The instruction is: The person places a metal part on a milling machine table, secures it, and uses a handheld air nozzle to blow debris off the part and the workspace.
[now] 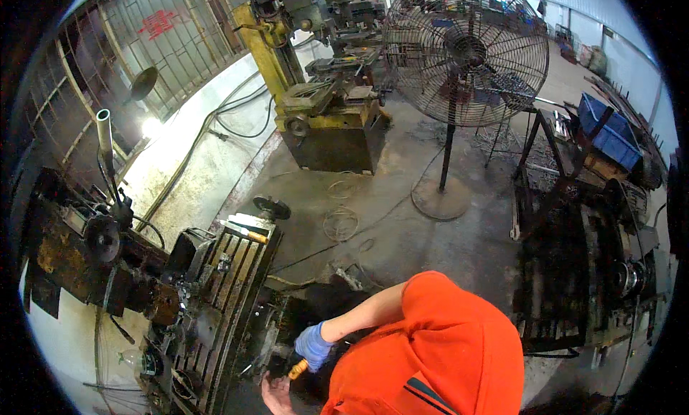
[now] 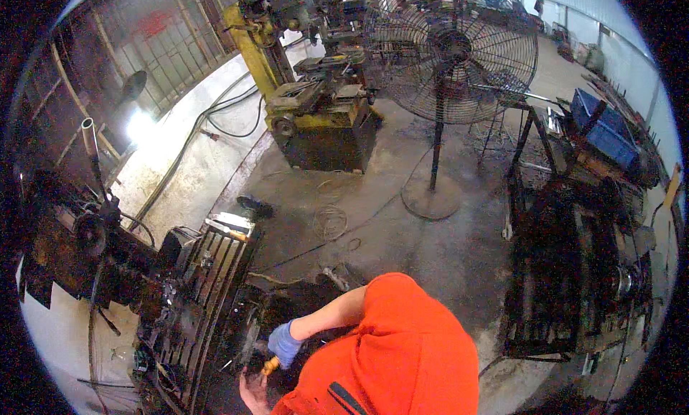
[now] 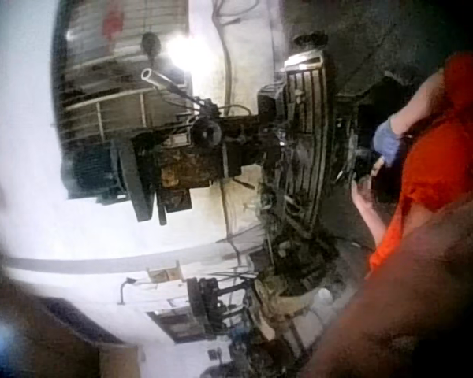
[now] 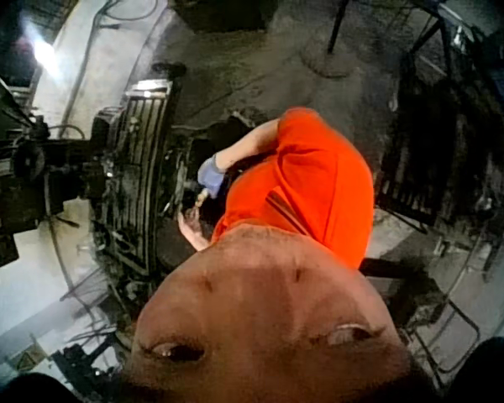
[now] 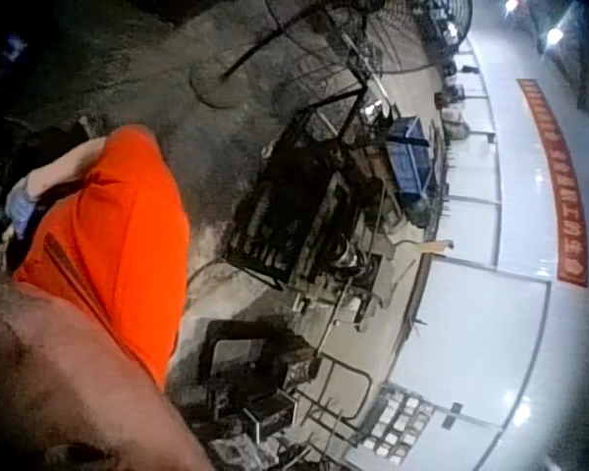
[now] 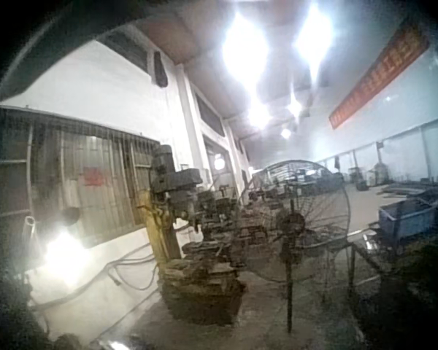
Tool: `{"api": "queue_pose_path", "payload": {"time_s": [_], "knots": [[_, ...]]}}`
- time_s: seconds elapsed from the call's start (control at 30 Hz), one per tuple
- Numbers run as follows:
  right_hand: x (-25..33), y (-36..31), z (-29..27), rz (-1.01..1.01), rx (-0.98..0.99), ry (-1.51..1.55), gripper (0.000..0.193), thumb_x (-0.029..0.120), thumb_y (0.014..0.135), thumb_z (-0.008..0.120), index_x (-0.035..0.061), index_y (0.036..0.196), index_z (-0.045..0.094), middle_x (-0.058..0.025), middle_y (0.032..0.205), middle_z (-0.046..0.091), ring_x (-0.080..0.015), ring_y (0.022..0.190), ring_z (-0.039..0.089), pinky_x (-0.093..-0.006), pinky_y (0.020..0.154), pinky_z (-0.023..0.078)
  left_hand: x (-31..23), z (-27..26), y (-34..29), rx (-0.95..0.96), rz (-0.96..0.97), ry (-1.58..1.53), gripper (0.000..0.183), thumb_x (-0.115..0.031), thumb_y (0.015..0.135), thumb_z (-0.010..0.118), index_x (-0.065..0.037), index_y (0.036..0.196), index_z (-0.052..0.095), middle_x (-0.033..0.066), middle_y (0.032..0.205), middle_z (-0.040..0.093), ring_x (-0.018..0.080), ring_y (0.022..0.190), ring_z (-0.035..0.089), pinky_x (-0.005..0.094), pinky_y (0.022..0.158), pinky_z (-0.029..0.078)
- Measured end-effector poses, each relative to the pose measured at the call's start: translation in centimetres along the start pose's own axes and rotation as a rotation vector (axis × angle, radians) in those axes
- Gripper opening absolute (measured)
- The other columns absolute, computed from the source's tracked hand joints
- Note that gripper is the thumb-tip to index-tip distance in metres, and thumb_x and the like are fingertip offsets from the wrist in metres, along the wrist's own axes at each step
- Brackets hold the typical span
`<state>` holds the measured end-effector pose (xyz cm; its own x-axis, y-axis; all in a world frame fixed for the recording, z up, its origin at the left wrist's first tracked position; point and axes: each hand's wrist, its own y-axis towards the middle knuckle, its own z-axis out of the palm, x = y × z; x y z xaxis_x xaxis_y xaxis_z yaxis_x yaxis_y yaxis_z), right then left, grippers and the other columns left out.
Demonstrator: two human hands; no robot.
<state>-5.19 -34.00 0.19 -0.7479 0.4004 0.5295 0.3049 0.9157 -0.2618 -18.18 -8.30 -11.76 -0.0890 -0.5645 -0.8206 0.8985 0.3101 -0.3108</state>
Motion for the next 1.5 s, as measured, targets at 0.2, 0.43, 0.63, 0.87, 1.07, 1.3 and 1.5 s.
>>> {"api": "queue_pose_path", "payload": {"time_s": [0.2,0.43,0.63,0.87,1.07,1.3,1.5], "knots": [[-0.3,-1.6,0.8,-0.068,0.219,0.027,0.048,0.044,0.067,0.065,-0.0024,0.081,0.066,-0.0204,0.083,0.064,-0.0316,0.074,0.061,-0.0386,0.07,0.047,1.6,-0.6,-1.0,-0.23,-0.155,-0.054,0.035,-0.022,0.083,0.057,-0.003,0.113,0.052,0.0063,0.076,0.052,0.0219,0.075,0.051,0.0371,0.075,0.046],[-5.0,0.4,3.4,-0.034,0.249,0.042,0.045,0.04,0.069,0.061,-0.003,0.084,0.065,-0.0204,0.084,0.064,-0.0325,0.078,0.061,-0.0401,0.069,0.047,5.3,-2.2,-0.9,-0.208,-0.204,0.032,0.03,-0.017,0.082,0.056,-0.007,0.11,0.053,0.0064,0.075,0.054,0.0215,0.069,0.051,0.0364,0.07,0.047],[-7.5,-5.3,-5.1,0.033,0.435,0.01,0.05,0.044,0.07,0.059,-0.0026,0.087,0.064,-0.018,0.078,0.063,-0.0276,0.071,0.058,-0.04,0.066,0.046,6.4,-5.3,-2.4,-0.335,-0.239,0.056,0.029,-0.023,0.081,0.057,-0.003,0.102,0.053,0.0097,0.077,0.056,0.0245,0.07,0.053,0.0385,0.066,0.045],[-19.0,-9.9,-8.3,0.499,0.273,-0.249,0.041,0.04,0.067,0.062,0.0016,0.079,0.066,-0.0164,0.069,0.062,-0.0271,0.062,0.06,-0.0391,0.06,0.047,3.3,-1.9,-3.3,-0.419,-0.105,-0.035,0.02,-0.006,0.084,0.052,0.004,0.102,0.052,0.0113,0.082,0.057,0.0213,0.073,0.057,0.0368,0.069,0.049],[-16.6,-8.9,-8.4,0.639,0.454,0.024,0.035,0.037,0.069,0.062,0.0016,0.07,0.065,-0.0102,0.059,0.059,-0.0225,0.056,0.059,-0.0366,0.054,0.046,5.0,-4.6,-6.8,-0.45,-0.143,0.039,0.024,-0.01,0.087,0.049,0.003,0.107,0.052,0.0115,0.08,0.059,0.0216,0.076,0.06,0.0353,0.073,0.049],[-18.8,-6.0,-9.5,0.625,0.481,-0.171,0.04,0.04,0.071,0.063,0.0009,0.073,0.064,-0.0104,0.059,0.06,-0.0223,0.053,0.059,-0.0368,0.052,0.046,3.7,-3.9,-5.9,-0.489,-0.148,0.069,0.026,-0.011,0.087,0.049,0.002,0.109,0.051,0.0104,0.08,0.06,0.0209,0.074,0.06,0.0332,0.073,0.05],[-11.8,-3.5,-5.3,0.101,0.473,-0.182,0.043,0.045,0.067,0.063,0.002,0.069,0.064,-0.0175,0.067,0.062,-0.0334,0.064,0.061,-0.0413,0.059,0.047,3.6,-3.8,-6.3,-0.576,-0.154,0.085,0.024,-0.011,0.087,0.05,0.003,0.106,0.053,0.0111,0.08,0.06,0.0209,0.074,0.062,0.0309,0.071,0.051]]}}
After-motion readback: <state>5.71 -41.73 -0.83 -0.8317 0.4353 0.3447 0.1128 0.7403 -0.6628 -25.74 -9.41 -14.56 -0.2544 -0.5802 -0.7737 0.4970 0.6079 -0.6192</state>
